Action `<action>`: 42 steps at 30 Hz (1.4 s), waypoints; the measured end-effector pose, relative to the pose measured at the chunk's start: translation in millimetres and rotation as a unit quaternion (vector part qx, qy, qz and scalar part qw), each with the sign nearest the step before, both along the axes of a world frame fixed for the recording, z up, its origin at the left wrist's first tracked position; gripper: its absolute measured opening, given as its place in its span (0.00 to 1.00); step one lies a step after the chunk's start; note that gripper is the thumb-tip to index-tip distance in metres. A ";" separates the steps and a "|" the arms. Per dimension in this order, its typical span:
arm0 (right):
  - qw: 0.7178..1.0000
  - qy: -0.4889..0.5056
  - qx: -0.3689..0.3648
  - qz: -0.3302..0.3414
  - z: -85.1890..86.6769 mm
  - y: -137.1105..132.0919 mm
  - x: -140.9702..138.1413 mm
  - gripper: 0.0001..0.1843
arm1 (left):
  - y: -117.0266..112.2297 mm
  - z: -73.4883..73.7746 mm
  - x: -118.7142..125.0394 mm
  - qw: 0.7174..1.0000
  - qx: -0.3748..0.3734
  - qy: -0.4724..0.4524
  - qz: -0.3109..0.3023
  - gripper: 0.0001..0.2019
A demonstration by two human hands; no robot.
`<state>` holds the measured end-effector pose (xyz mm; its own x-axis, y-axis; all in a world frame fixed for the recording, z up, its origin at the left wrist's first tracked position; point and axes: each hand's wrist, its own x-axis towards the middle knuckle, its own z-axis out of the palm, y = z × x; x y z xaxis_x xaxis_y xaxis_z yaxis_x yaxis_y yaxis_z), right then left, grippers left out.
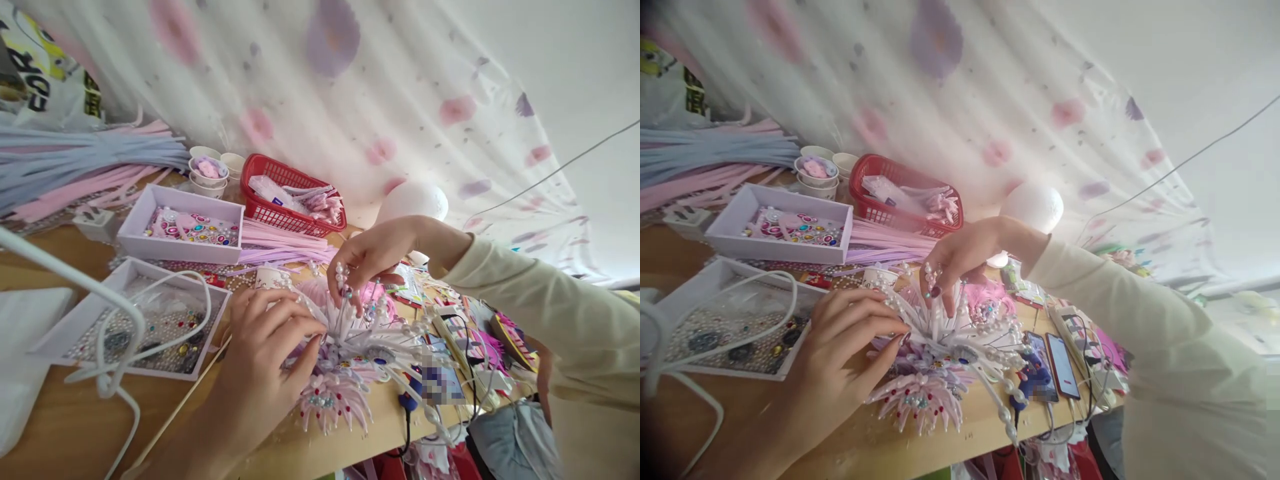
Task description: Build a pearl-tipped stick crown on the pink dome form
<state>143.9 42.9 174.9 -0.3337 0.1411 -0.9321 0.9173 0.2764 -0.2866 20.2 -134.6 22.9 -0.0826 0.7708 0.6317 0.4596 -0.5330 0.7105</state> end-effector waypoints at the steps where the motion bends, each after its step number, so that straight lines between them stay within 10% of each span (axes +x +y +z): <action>1: 1.000 0.004 -0.004 0.007 -1.2 3.3 2.3 0.19 | -0.1 -0.6 0.4 1.000 0.000 -0.003 -0.002 0.07; 16: 0.994 0.106 0.002 0.024 -54.7 41.6 30.7 0.16 | -1.5 -0.7 0.8 1.000 -0.008 -0.003 -0.014 0.09; 28: 0.991 0.115 0.057 0.036 -66.4 46.0 29.0 0.13 | -0.6 -2.3 0.4 1.000 -0.004 0.004 -0.013 0.09; 34: 0.986 0.124 0.105 0.020 -26.5 26.3 34.3 0.16 | 3.1 6.3 3.3 0.999 0.002 0.012 -0.035 0.09; 42: 0.917 0.193 0.349 0.010 56.1 -61.1 54.6 0.18 | 3.9 16.4 1.4 0.996 0.033 0.073 -0.026 0.09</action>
